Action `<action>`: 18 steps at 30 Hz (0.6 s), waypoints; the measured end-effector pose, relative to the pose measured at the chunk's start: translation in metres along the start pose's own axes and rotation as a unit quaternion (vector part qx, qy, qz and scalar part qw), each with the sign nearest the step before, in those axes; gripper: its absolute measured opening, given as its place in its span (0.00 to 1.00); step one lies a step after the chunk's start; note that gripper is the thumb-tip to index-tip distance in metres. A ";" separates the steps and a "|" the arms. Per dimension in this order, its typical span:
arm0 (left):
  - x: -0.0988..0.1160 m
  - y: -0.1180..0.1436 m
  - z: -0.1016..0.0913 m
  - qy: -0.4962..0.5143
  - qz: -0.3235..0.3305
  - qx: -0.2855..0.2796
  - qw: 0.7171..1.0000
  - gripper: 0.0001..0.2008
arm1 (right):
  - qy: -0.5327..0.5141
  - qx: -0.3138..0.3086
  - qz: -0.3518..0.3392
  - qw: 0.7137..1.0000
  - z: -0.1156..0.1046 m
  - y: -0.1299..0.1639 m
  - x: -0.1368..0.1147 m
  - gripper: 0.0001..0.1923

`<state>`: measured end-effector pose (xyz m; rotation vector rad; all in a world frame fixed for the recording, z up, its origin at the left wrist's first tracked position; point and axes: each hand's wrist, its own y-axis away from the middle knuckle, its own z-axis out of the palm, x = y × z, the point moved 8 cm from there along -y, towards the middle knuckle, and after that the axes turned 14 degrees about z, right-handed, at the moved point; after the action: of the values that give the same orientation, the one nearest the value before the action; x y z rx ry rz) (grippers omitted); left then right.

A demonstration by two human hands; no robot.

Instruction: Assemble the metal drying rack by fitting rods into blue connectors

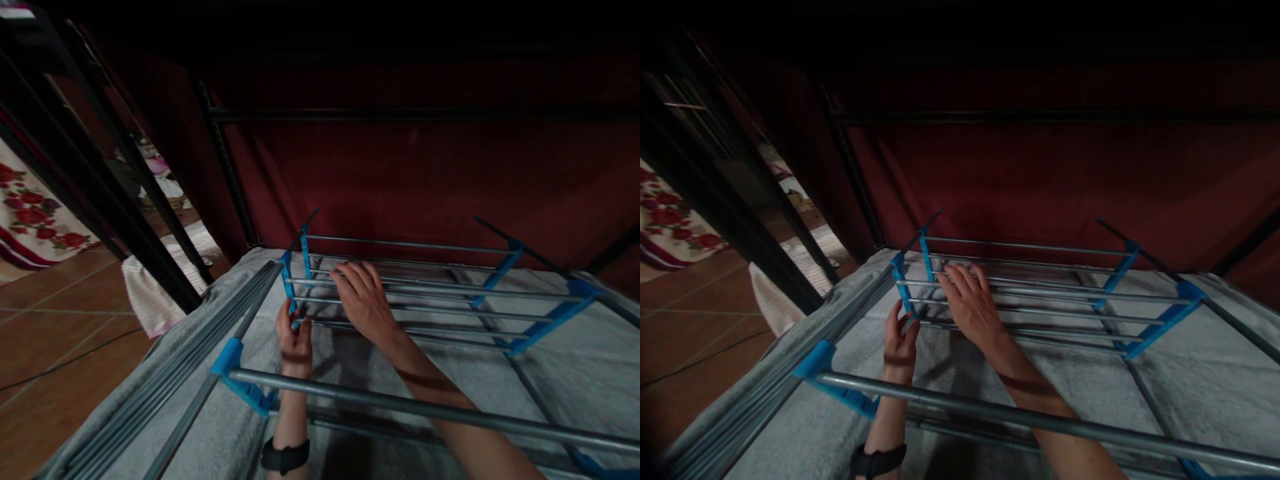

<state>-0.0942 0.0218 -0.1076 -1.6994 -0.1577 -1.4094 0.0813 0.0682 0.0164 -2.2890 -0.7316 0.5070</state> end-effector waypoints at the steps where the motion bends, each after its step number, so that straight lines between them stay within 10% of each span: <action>1: 0.009 -0.001 0.001 -0.041 0.039 -0.015 0.998 0.30 | 0.004 -0.010 0.004 1.000 0.004 -0.007 -0.001 0.19; 6: 0.037 0.001 0.010 -0.191 0.139 -0.094 0.967 0.27 | 0.018 -0.080 0.020 0.996 0.023 -0.020 -0.003 0.15; 18: 0.036 0.024 0.018 -0.225 0.111 -0.147 0.957 0.13 | 0.006 -0.069 0.013 0.998 0.008 0.005 0.003 0.24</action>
<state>-0.0540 0.0044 -0.0893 -2.1946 -0.0038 -0.8949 0.0814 0.0704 0.0069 -2.4308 -0.7516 0.4674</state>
